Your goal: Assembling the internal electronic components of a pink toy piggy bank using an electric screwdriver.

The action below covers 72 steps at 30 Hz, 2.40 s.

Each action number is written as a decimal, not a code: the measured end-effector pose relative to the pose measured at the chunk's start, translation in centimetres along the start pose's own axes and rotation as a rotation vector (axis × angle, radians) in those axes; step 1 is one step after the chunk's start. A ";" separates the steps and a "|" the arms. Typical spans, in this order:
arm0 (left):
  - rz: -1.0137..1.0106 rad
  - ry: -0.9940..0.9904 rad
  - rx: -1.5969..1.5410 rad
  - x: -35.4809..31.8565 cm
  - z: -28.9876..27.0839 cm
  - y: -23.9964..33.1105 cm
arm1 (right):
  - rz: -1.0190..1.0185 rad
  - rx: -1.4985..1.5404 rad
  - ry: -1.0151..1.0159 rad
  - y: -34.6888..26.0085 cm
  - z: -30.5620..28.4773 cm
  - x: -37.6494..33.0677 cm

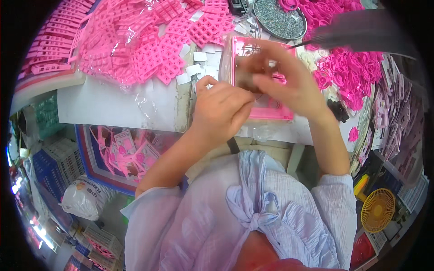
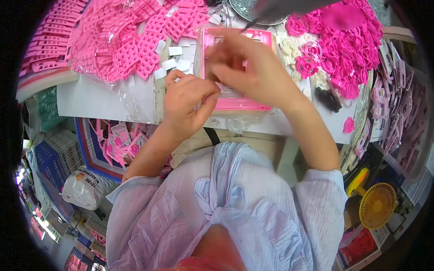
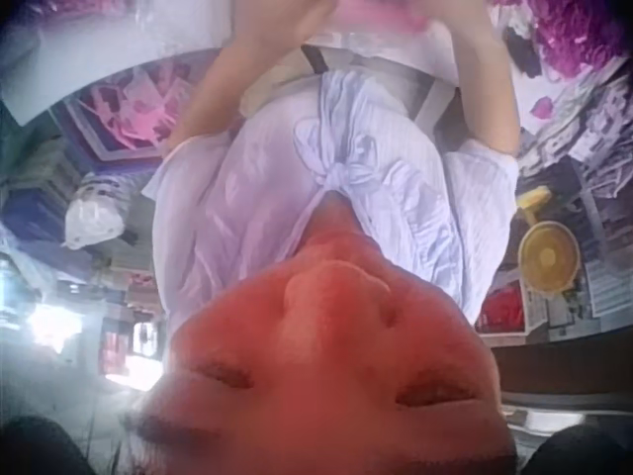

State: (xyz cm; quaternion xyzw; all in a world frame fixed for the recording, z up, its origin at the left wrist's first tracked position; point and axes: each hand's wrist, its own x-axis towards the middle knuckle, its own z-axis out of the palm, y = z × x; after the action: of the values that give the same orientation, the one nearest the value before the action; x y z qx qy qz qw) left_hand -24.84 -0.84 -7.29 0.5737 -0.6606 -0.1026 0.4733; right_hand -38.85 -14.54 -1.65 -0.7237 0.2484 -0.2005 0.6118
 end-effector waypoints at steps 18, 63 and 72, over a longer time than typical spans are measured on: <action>-0.498 -0.101 -0.241 0.3 -0.5 1.7 | -0.287 -0.295 0.115 2.5 -0.7 -4.8; -0.257 -0.060 -0.046 0.6 0.5 0.6 | 0.167 0.033 0.115 2.6 -0.1 -4.8; -0.207 -0.073 0.085 0.8 0.8 0.6 | 0.179 0.060 0.177 2.9 -0.3 -4.8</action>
State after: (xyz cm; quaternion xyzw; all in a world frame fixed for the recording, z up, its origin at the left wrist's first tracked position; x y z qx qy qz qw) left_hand -25.75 -1.72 -6.94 0.6542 -0.6183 -0.1436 0.4112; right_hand -43.21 -12.21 -4.34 -0.6595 0.3589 -0.2156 0.6243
